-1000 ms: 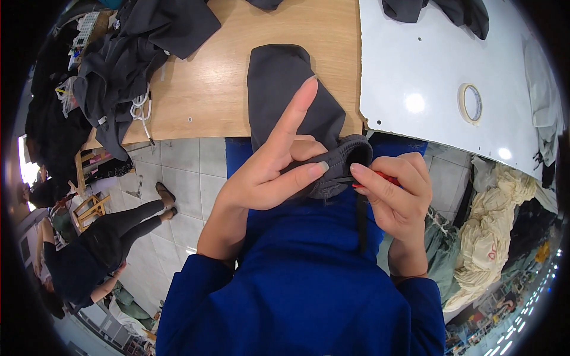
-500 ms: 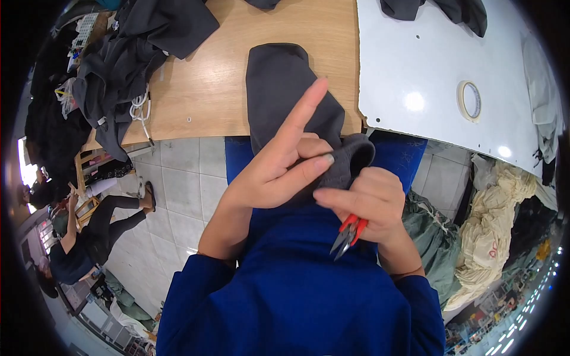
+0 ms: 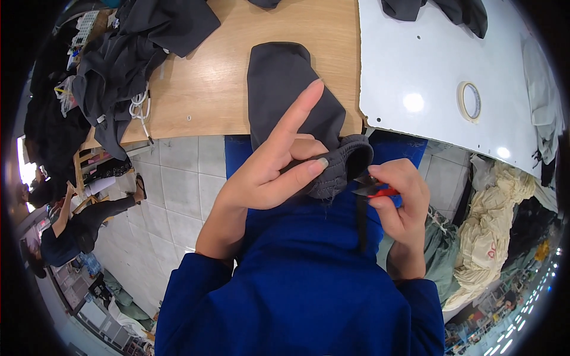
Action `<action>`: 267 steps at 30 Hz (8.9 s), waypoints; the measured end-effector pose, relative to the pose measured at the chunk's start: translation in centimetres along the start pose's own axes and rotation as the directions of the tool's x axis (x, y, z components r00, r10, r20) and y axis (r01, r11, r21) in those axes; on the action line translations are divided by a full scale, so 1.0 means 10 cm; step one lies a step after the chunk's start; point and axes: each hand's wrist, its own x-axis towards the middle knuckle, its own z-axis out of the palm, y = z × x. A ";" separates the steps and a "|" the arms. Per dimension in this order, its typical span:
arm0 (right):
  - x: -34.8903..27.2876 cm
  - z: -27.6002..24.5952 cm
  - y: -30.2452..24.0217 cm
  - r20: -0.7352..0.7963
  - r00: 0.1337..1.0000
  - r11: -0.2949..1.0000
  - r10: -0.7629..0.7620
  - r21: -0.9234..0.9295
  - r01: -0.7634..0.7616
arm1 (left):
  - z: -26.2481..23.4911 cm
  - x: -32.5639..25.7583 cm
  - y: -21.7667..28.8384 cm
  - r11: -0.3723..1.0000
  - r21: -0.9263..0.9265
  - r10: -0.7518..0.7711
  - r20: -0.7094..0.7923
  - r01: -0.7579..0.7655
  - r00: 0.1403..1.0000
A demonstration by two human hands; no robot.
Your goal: The person is trimming loose threads from a fabric garment using nippers and then applying white adhesive tape to a section of the material.
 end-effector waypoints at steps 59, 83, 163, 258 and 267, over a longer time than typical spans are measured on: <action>-0.01 -0.01 -0.16 0.397 0.902 0.958 0.172 0.145 -0.246 | 0.10 0.03 -0.20 0.906 0.413 0.173 -0.165 -0.091 0.971; 0.15 -0.06 -0.08 0.051 0.984 0.932 -0.170 -0.317 0.178 | 0.09 0.03 -0.07 0.998 -0.039 0.042 -0.053 -0.045 0.998; 0.26 -0.13 -0.12 0.284 0.943 0.864 -0.173 -0.416 0.284 | 0.11 0.10 -0.03 0.972 0.210 -0.104 -0.018 0.106 0.994; 0.16 -0.02 0.37 0.094 0.860 0.545 0.501 0.738 -0.398 | -0.47 0.00 -0.07 0.886 -0.061 -0.431 0.252 0.459 0.867; 0.24 -0.04 0.31 -0.038 0.904 0.651 0.426 0.706 -0.278 | -0.44 0.14 0.15 0.947 0.127 -0.282 -0.106 0.294 0.954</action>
